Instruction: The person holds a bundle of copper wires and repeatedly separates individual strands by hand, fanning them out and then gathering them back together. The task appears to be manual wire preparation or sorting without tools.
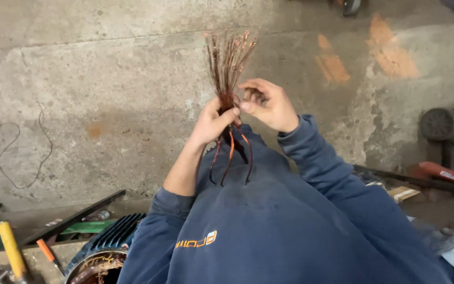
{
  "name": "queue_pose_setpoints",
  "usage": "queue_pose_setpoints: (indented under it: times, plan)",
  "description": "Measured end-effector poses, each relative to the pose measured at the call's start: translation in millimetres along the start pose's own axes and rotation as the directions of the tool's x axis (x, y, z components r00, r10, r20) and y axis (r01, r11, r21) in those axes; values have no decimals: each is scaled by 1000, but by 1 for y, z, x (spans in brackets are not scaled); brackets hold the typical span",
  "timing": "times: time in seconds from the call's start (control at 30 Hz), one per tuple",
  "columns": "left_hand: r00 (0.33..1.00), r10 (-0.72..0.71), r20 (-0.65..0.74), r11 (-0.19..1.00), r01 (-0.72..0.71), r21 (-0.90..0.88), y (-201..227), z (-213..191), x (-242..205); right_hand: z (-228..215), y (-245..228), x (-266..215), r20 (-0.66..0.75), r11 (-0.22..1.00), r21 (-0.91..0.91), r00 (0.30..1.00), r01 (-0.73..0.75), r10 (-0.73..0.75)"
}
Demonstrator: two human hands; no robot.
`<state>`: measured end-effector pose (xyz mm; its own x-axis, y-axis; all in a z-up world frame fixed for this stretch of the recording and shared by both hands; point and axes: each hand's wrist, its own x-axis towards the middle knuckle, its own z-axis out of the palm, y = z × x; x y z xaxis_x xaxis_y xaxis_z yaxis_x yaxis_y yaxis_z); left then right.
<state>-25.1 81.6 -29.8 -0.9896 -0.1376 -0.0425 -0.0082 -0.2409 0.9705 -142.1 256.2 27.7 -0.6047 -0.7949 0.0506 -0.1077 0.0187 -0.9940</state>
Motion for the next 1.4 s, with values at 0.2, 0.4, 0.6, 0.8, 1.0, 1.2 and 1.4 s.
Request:
queue_pose_setpoints:
  times: [0.2,0.4,0.6,0.8,1.0,1.2,1.4]
  plan:
    - [976,148,-163,960,-102,259,14,25,-15,11,7,-1,-78,954,-173,962,244,-261]
    - [945,237,-225,904,-130,407,11,25,-24,27,51,-15,-136,958,283,991,41,-2]
    - [965,211,-155,897,-128,424,20,31,-22,29,31,-24,-314,959,-200,914,201,-257]
    - [984,179,-6,923,-166,346,-9,18,-20,5,13,-6,-208,945,267,969,190,-136]
    - [970,230,-79,891,-177,419,4,25,-20,16,10,-11,-189,969,210,978,133,-93]
    - [948,289,-131,880,-209,427,1,22,-27,23,45,-21,-251,920,373,968,119,-24]
    - [960,245,-138,903,-173,394,-6,17,-29,24,40,-20,-242,916,386,970,107,-12]
